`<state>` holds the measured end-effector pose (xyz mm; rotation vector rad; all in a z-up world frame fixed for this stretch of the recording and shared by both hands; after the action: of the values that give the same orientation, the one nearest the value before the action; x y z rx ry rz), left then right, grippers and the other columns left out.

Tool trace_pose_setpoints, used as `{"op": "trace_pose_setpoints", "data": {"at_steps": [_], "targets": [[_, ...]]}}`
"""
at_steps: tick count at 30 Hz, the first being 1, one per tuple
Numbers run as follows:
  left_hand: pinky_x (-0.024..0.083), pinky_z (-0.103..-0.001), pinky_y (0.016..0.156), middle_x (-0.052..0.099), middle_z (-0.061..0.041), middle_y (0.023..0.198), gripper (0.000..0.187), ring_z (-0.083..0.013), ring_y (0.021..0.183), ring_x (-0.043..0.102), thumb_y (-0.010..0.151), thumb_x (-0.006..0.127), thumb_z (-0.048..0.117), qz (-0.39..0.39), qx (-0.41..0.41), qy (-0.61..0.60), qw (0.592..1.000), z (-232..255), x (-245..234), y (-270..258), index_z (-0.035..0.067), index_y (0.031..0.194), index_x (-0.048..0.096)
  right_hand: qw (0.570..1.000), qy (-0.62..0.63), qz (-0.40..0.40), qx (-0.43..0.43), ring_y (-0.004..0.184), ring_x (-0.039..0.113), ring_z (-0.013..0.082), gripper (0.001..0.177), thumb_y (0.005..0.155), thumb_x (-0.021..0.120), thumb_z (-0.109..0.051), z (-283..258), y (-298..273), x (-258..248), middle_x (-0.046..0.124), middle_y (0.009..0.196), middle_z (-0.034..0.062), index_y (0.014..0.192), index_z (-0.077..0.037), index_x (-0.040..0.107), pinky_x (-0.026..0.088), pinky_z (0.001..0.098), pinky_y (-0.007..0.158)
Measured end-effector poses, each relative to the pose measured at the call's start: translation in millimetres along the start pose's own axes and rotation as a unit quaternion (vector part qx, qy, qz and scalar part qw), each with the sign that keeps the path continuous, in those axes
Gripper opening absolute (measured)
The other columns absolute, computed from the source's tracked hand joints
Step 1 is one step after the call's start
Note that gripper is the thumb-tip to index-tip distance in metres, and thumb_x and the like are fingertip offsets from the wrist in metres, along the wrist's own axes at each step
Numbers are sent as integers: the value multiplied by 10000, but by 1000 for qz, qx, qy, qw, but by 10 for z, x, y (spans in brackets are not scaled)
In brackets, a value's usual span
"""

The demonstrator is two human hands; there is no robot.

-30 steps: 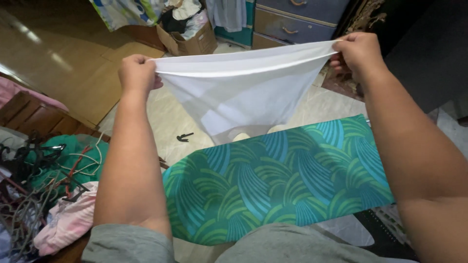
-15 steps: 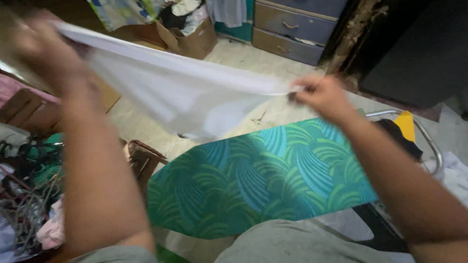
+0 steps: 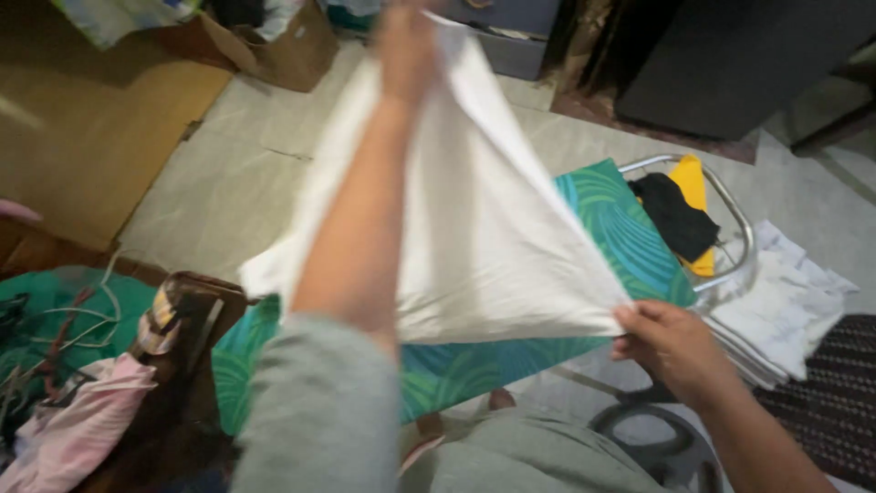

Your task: The person folds white tank tops on a green patterned ironing board. They smooth each garment, fold it into a compact rectangle, and place it on a nearby chair. The person repeats this process for several items.

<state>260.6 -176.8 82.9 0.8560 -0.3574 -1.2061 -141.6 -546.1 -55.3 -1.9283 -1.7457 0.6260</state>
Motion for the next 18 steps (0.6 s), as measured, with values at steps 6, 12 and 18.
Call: {"op": "trace_pose_setpoints", "data": {"at_steps": [6,12,18], "targets": [[545,-378,871,766,-155,1095,242,-291,1006,710,886,674,124,-159,-142,20,977,496,1133,-883,69,1096,782,995,52,83,-5,747,600,152,250,995,656,-221,717,407,-963,628,860,52,1043,25,667,579,336,716],[596,-297,726,777,-76,936,208,-170,810,747,928,690,237,38,-352,-145,924,163,-785,-1029,67,1010,779,962,-225,-108,-110,1054,616,241,311,944,652,-300,-225,243,428,629,1214,119,1101,-66,782,512,410,944],[548,-283,566,688,-19,802,29,-120,657,652,933,746,74,297,-348,-70,887,-160,-4058,-1631,76,954,728,765,-319,-533,-170,1330,544,233,394,947,664,-370,-88,-729,2839,501,1536,94,1190,-65,720,440,364,1097]]}}
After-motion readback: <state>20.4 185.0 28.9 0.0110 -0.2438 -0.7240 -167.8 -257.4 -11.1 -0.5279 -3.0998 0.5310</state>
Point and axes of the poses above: each hand's wrist, its own y-axis towards the middle knuckle, its own x-axis out of the palm, z = x × y, the point moved 10 cm from there along y, towards the middle knuckle
